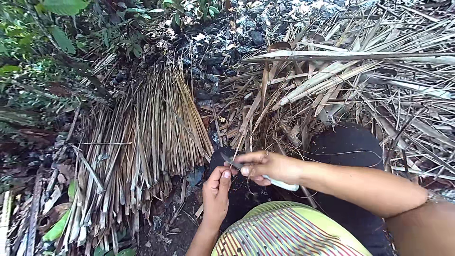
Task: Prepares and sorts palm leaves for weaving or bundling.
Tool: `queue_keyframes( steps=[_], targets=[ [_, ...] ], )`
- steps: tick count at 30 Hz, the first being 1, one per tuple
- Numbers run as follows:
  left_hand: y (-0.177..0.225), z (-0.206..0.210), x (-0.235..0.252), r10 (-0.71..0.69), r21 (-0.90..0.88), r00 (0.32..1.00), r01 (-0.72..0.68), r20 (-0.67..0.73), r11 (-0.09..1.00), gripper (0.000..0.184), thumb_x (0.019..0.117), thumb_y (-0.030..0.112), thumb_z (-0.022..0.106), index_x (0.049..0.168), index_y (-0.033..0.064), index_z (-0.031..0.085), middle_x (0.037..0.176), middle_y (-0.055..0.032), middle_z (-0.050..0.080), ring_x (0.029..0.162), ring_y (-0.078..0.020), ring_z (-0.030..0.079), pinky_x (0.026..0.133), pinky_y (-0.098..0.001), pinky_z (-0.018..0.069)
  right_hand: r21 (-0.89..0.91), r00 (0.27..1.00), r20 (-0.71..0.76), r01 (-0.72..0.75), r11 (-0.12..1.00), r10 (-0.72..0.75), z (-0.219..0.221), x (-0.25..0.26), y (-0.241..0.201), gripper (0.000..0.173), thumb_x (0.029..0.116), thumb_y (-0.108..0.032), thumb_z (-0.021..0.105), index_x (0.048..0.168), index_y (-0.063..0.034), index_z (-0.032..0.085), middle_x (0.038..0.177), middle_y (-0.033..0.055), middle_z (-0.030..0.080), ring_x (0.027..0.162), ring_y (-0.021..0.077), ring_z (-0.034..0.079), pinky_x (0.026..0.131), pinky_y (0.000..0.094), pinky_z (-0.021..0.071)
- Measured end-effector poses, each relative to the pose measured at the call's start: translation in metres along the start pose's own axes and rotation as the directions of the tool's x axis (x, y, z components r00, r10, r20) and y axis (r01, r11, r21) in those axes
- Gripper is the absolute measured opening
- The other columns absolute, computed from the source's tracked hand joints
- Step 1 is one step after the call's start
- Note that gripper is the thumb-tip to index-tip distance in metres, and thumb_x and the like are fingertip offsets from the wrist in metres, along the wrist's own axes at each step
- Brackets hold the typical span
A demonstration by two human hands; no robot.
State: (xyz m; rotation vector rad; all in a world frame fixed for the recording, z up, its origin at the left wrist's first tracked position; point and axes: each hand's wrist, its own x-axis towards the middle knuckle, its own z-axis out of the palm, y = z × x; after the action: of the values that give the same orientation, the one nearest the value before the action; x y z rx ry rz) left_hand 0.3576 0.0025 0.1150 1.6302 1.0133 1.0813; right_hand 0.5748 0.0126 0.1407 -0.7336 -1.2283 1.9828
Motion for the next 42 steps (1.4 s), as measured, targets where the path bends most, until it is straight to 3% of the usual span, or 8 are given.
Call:
queue_keyframes(
  steps=[7,14,18,21,27,30,35,42],
  targets=[
    [-0.001,-0.012,-0.007,0.02,0.125,1.0,-0.018,-0.012,0.992,0.024,0.1069,0.017,0.046,0.099,0.0083,0.068,0.065,0.0183,0.048,0.055,0.0103,0.041,0.052,-0.0084,0.0353,0.021,0.799,-0.452,0.454,0.891,-0.396,-0.064,-0.003,-0.058,0.035,0.1081,-0.013,0.037,0.138,-0.0095,0.055,0.062,-0.013,0.046,0.047,-0.003,0.043,0.046,0.0129,0.0411],
    [0.005,-0.008,0.002,-0.212,-0.203,0.968,0.236,0.131,0.95,0.025,0.1075,0.02,0.044,0.096,0.0194,0.066,0.059,0.0192,0.043,0.05,0.0077,0.038,0.048,-0.011,0.0329,-0.038,1.0,-0.001,-0.03,0.999,0.03,0.007,0.003,0.004,0.041,0.1061,-0.014,0.048,0.147,-0.0073,0.048,0.083,-0.0061,0.055,0.056,-0.0031,0.042,0.051,0.0141,0.0378],
    [0.005,-0.02,-0.007,-0.227,-0.183,0.955,0.262,0.193,0.947,0.024,0.1074,0.028,0.048,0.097,0.0203,0.068,0.057,0.02,0.039,0.049,0.0089,0.036,0.047,-0.01,0.0304,-0.012,0.917,-0.306,0.264,0.965,-0.255,-0.043,0.001,-0.041,0.031,0.1061,-0.011,0.04,0.131,-0.0084,0.058,0.07,-0.0123,0.05,0.051,-0.0059,0.041,0.048,0.0102,0.0374],
    [0.002,-0.021,-0.011,-0.269,-0.226,0.945,0.308,0.188,0.924,0.025,0.1073,0.026,0.047,0.097,0.0193,0.069,0.056,0.0193,0.04,0.048,0.0084,0.036,0.046,-0.0103,0.0307,-0.056,0.777,-0.478,0.439,0.897,-0.41,-0.068,-0.006,-0.065,0.039,0.1075,-0.012,0.035,0.144,-0.0121,0.049,0.065,-0.0122,0.044,0.048,-0.0025,0.042,0.046,0.0127,0.0391],
    [0.002,-0.013,-0.004,-0.163,-0.157,0.97,0.192,0.181,0.969,0.025,0.1083,0.026,0.046,0.098,0.0192,0.067,0.061,0.0203,0.044,0.051,0.0093,0.038,0.049,-0.0098,0.0327,-0.006,0.997,0.029,-0.072,0.997,0.072,0.004,0.0,0.005,0.039,0.1057,-0.015,0.049,0.144,-0.0084,0.049,0.079,-0.0073,0.051,0.056,-0.0025,0.043,0.051,0.0141,0.0389],
    [0.004,-0.02,-0.009,-0.133,-0.046,0.978,0.142,0.164,0.989,0.025,0.1087,0.025,0.045,0.096,0.0184,0.066,0.06,0.0207,0.041,0.052,0.01,0.037,0.049,-0.0087,0.0323,0.023,0.99,-0.111,0.088,0.996,-0.085,-0.021,0.002,-0.015,0.03,0.105,-0.012,0.043,0.129,-0.0072,0.06,0.069,-0.0122,0.049,0.052,-0.006,0.042,0.05,0.0108,0.0374],
    [0.001,-0.024,-0.015,-0.083,0.064,0.992,0.077,0.091,0.995,0.026,0.1088,0.022,0.045,0.099,0.013,0.067,0.06,0.0194,0.041,0.052,0.0099,0.037,0.05,-0.0088,0.0323,0.068,0.855,-0.417,0.368,0.927,-0.309,-0.057,-0.002,-0.053,0.037,0.1077,-0.014,0.035,0.14,-0.0126,0.051,0.063,-0.012,0.043,0.047,-0.0028,0.041,0.045,0.0123,0.0389],
    [0.003,-0.02,-0.013,-0.057,0.063,0.997,0.054,0.061,0.997,0.021,0.1075,0.02,0.048,0.111,0.0102,0.067,0.064,0.0194,0.046,0.053,0.0106,0.039,0.05,-0.0085,0.034,0.059,1.0,-0.008,-0.01,0.998,0.01,0.008,0.007,0.007,0.037,0.1047,-0.012,0.047,0.141,-0.0068,0.051,0.079,-0.0084,0.053,0.054,-0.0043,0.042,0.05,0.0126,0.0377]
  ],
)
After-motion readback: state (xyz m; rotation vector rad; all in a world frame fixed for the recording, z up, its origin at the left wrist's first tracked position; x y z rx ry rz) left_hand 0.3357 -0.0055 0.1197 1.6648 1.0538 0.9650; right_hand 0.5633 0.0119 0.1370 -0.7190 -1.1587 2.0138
